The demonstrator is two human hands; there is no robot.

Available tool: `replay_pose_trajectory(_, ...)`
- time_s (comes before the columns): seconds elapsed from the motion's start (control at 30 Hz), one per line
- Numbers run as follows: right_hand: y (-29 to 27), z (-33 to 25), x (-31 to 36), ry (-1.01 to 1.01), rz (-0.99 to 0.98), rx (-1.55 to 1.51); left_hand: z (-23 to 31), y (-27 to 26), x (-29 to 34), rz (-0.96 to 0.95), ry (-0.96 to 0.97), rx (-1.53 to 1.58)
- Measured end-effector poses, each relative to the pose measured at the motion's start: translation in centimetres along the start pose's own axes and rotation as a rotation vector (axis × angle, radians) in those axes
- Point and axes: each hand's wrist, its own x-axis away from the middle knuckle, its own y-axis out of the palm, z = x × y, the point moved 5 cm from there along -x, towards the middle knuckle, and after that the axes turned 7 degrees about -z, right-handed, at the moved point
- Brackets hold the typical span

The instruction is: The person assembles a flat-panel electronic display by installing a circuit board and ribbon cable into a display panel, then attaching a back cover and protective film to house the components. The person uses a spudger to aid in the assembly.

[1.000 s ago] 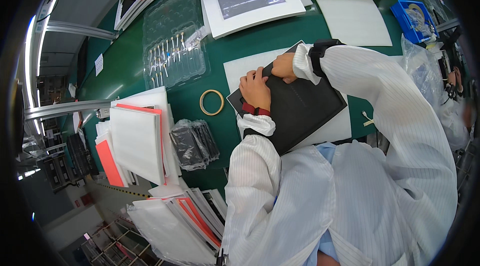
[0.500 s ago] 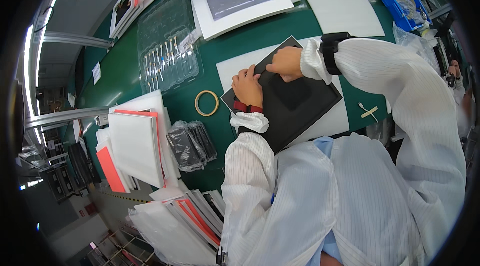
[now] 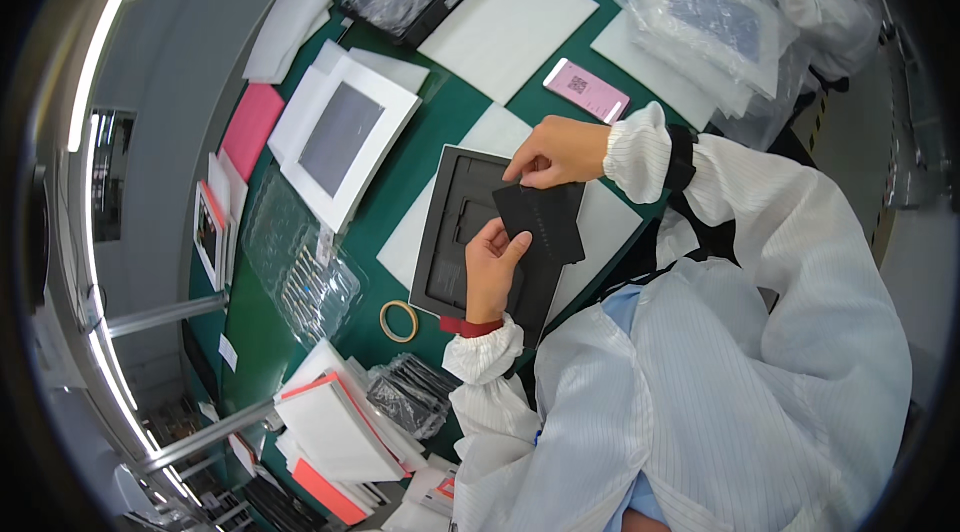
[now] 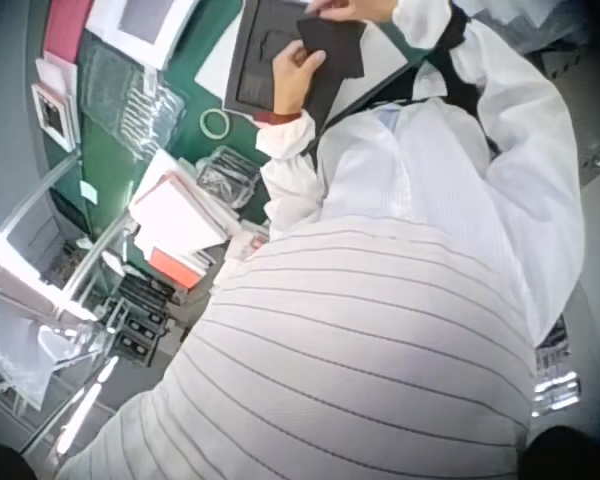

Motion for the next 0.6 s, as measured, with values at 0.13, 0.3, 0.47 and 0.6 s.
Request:
replay_pose_trajectory(0.13, -1.0, 12.6, 9.5, 0.544, 0.238, 0.126, -2.9, 3.7, -1.0, 0.155, -0.173, 0.291)
replay_pose_trajectory(0.3, 3.3, 19.0, 13.9, 0.546, 0.196, 0.356, -6.7, 6.9, -3.2, 0.260, -0.234, 0.374)
replay_pose_trajectory(0.47, 3.1, 19.2, 14.1, 0.504, 0.306, 0.166, -8.4, 8.5, -5.9, 0.438, -0.145, 0.379)
replay_pose_trajectory(0.6, 2.6, 20.9, 14.9, 0.471, 0.350, -0.075, -10.1, 9.2, -7.7, 0.526, -0.163, 0.379)
